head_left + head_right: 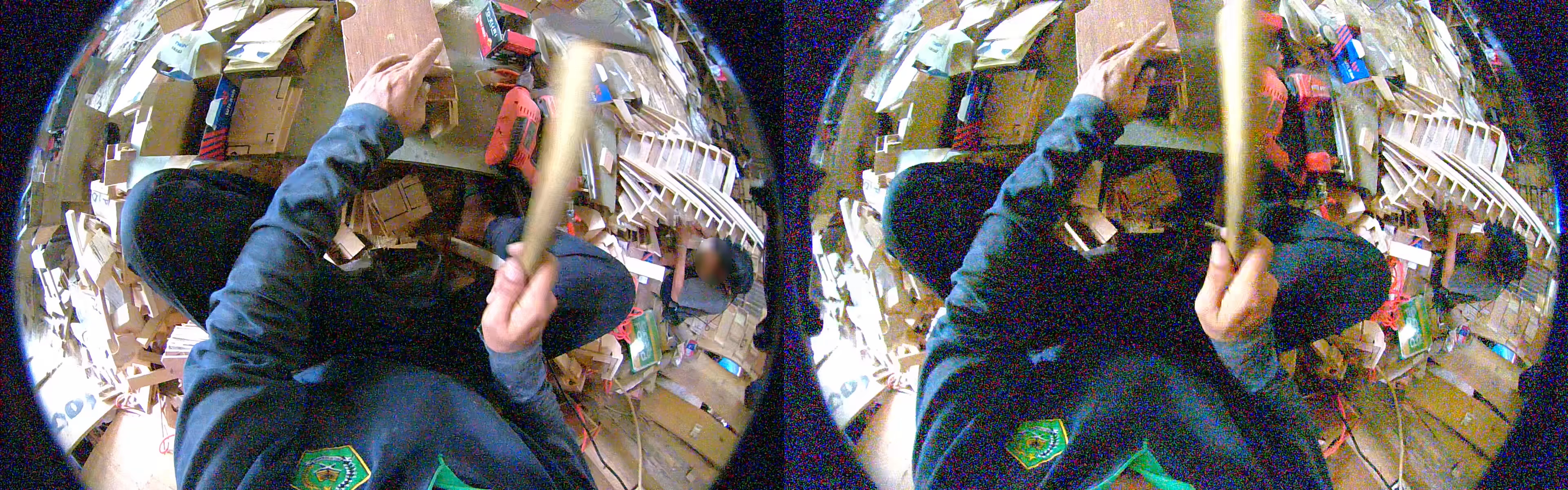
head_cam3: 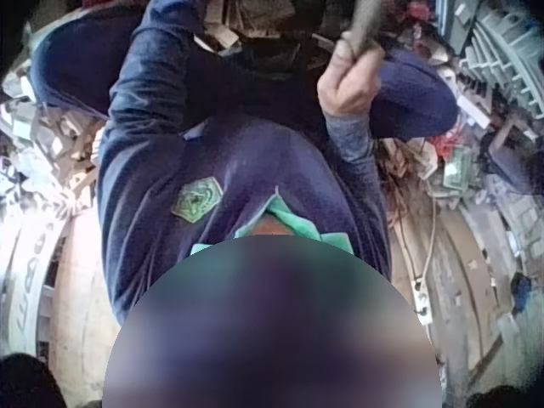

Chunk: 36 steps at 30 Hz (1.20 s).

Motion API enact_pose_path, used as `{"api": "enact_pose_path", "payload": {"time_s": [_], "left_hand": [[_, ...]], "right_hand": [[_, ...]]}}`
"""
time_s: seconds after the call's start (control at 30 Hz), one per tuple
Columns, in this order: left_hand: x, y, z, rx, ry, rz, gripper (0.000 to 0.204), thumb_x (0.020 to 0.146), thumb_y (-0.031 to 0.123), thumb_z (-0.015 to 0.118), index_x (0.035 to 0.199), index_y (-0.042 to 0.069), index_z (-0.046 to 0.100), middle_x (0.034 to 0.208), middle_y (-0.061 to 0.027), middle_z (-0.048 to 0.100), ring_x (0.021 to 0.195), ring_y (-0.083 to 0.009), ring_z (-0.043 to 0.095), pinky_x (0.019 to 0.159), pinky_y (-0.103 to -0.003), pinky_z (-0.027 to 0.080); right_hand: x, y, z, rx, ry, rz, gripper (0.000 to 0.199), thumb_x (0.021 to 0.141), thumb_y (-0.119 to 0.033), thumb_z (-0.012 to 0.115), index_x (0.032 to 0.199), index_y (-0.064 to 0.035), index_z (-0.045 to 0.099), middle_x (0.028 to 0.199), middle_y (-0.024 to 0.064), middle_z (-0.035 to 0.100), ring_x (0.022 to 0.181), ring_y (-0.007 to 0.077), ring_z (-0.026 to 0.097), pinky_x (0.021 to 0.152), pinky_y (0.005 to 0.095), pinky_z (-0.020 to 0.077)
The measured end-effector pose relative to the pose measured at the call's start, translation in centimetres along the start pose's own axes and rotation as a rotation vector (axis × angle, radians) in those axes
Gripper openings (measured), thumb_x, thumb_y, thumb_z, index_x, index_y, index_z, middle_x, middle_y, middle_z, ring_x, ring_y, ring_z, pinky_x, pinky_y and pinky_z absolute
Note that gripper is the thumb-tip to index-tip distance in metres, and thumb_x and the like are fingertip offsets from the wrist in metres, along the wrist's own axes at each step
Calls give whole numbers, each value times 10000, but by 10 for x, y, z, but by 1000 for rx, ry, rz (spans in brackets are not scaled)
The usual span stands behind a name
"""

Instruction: The person sits on the floor and assembles a small wooden box. They use a hammer to tap the joints together and a nail gun to fasten the pieces. The person repeatedly adjusts the box and checks the alignment of the sides.

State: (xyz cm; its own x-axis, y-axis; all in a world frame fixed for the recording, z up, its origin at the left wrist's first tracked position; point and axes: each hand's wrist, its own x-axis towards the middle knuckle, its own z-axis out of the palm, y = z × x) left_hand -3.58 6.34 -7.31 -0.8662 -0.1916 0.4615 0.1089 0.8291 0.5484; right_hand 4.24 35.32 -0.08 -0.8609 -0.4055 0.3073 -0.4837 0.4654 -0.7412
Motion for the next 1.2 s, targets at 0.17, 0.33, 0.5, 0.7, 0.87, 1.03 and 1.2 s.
{"api": "enact_pose_path", "payload": {"time_s": [0.17,0.33,0.5,0.7,0.87,1.03,1.2], "left_hand": [[3,-4,2,21,-40,-57,640,847,71,493,1467,91,334,1229,-97,656,1192,-311,571,1106,-404,364],[2,-4,5,3,-9,-8,643,839,70,502,1462,108,348,1210,-127,656,1179,-323,575,1095,-413,376],[7,-3,-2,-186,-13,-61,550,802,24,544,1344,115,535,1192,-128,662,1149,-328,596,999,-394,478],[-13,-19,-22,154,426,51,379,755,54,599,1111,141,696,1200,-142,643,1195,-344,536,1042,-438,417],[-23,-68,-85,385,839,-162,313,704,60,682,1010,116,713,1073,-142,681,1085,-318,593,972,-420,468],[-62,-129,-190,863,336,-1244,271,844,259,634,991,45,709,1058,-154,708,1011,-320,679,873,-432,544],[-90,-169,-189,746,-38,-1466,375,769,268,766,1079,64,711,1147,-139,689,1113,-281,649,921,-397,534]], "right_hand": [[-7,35,31,-363,-360,189,210,948,-182,518,1031,9,499,750,302,579,644,464,596,527,482,462],[-16,59,36,-232,-19,221,355,986,-310,533,1030,42,541,702,280,595,614,470,571,523,530,414],[-5,56,30,-125,-57,359,362,1008,-333,504,1010,26,551,731,210,584,635,329,576,588,427,439],[-14,82,42,50,-190,433,335,999,-307,533,1047,19,594,791,150,625,694,249,560,669,373,452],[-15,95,54,191,-168,546,265,1002,-297,522,1035,-47,600,685,23,566,540,131,516,481,292,429],[-8,73,41,531,-257,933,255,1005,-321,504,1076,-85,569,608,-29,476,397,55,425,325,237,341],[0,55,37,594,-303,969,277,1009,-322,492,1121,-79,560,619,-28,485,393,62,431,323,240,341]]}}
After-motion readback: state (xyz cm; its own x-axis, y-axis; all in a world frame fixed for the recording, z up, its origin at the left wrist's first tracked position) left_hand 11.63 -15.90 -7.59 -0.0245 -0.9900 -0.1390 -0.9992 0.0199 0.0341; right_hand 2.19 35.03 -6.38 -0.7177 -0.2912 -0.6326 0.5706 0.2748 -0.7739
